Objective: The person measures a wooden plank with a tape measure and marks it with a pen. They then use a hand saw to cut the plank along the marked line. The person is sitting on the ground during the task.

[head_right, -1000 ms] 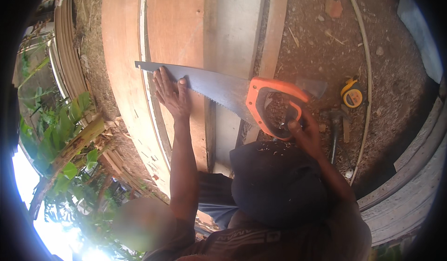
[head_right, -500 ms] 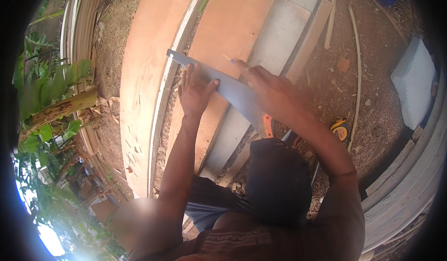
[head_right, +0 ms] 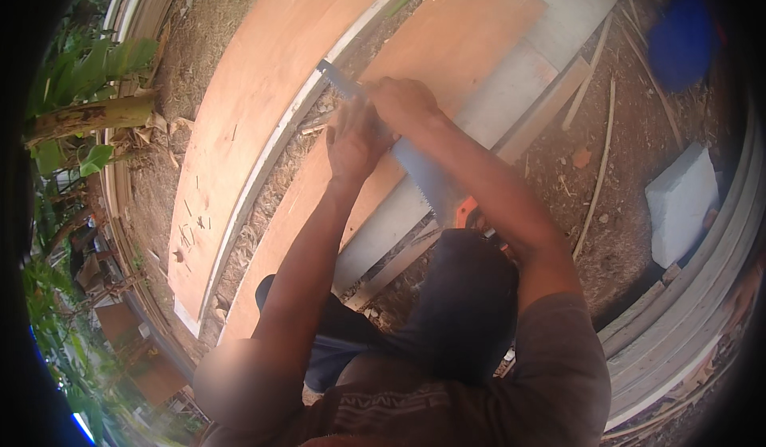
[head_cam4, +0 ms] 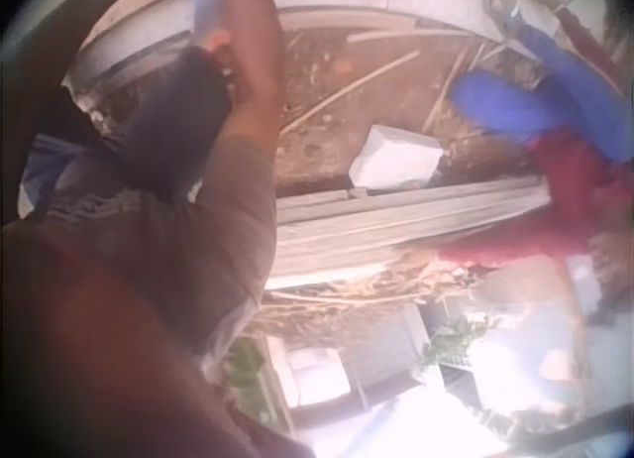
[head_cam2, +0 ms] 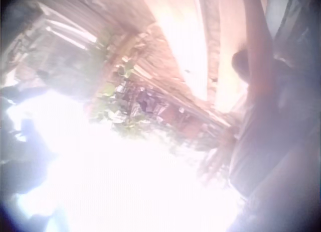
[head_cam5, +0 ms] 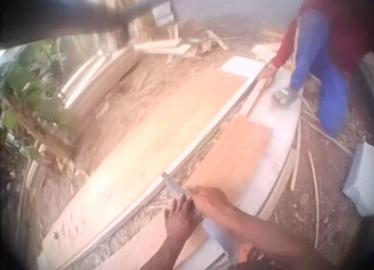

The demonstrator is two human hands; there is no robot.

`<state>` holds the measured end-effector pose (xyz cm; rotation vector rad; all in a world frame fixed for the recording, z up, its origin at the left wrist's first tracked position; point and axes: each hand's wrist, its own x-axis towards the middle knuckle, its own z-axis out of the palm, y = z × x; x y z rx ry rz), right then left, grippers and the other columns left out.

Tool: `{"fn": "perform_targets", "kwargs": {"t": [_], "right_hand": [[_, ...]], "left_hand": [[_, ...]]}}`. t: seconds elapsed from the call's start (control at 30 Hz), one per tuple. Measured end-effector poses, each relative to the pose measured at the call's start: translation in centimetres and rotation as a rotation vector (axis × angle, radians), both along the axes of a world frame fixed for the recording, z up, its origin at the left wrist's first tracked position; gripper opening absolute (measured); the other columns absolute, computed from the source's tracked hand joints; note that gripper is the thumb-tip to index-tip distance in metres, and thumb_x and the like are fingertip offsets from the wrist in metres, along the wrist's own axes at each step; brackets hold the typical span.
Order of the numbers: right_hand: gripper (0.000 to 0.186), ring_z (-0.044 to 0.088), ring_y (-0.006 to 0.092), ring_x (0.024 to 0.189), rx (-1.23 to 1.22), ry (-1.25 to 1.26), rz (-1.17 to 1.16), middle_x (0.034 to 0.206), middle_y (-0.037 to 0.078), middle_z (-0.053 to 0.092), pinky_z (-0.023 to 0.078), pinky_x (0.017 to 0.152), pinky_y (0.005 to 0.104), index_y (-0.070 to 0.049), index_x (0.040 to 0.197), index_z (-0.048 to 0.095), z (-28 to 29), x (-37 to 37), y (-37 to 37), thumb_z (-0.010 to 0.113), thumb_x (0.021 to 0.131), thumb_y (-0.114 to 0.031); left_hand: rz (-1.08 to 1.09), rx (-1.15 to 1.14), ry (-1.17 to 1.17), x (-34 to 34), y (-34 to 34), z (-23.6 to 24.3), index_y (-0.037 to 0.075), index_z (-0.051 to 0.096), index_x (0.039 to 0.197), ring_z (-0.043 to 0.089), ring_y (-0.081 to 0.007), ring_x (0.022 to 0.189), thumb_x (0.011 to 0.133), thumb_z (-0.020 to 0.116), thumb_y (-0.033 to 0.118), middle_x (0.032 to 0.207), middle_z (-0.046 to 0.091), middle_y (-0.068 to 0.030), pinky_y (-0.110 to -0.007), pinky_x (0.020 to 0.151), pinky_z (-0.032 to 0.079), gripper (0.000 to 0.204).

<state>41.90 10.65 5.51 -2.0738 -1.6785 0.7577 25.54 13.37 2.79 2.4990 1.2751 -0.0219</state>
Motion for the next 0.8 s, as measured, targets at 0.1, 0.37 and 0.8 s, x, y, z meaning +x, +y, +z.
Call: {"fn": "perform_targets", "kwargs": {"t": [0.1,0.37,0.8], "right_hand": [[0.028,0.071,0.0332,0.093,0.052,-0.119,0.098,0.100,0.017,0.070,0.057,0.078,0.0452,-0.007,0.119,0.066,1.7,0.6,-1.9,0.056,0.094,-0.015],[0.039,0.069,0.0348,0.092,-0.271,-0.351,0.211,0.099,0.016,0.069,0.055,0.078,0.0462,-0.010,0.130,0.064,5.5,2.7,-13.0,0.056,0.092,-0.012],[0.043,0.070,0.0361,0.091,0.190,-0.180,-0.022,0.107,0.014,0.068,0.057,0.076,0.0469,-0.013,0.134,0.060,4.2,0.6,-10.0,0.055,0.092,-0.010]], "left_hand": [[-0.028,0.086,0.028,0.0,-0.1,-0.2,0.019,0.043,0.152,0.036,-0.0353,0.147,0.081,0.077,0.054,0.159,0.039,-0.0113,-0.062,0.112,0.034,0.086],[0.030,-0.036,0.129,0.6,-0.1,0.2,0.021,0.038,0.157,0.023,-0.0297,0.154,0.082,0.073,0.061,0.167,0.028,-0.0042,-0.062,0.120,0.022,0.092],[0.019,-0.030,0.043,0.4,0.0,-0.5,0.020,0.038,0.157,0.020,-0.0311,0.155,0.082,0.073,0.060,0.167,0.027,-0.0056,-0.064,0.120,0.020,0.092]]}}
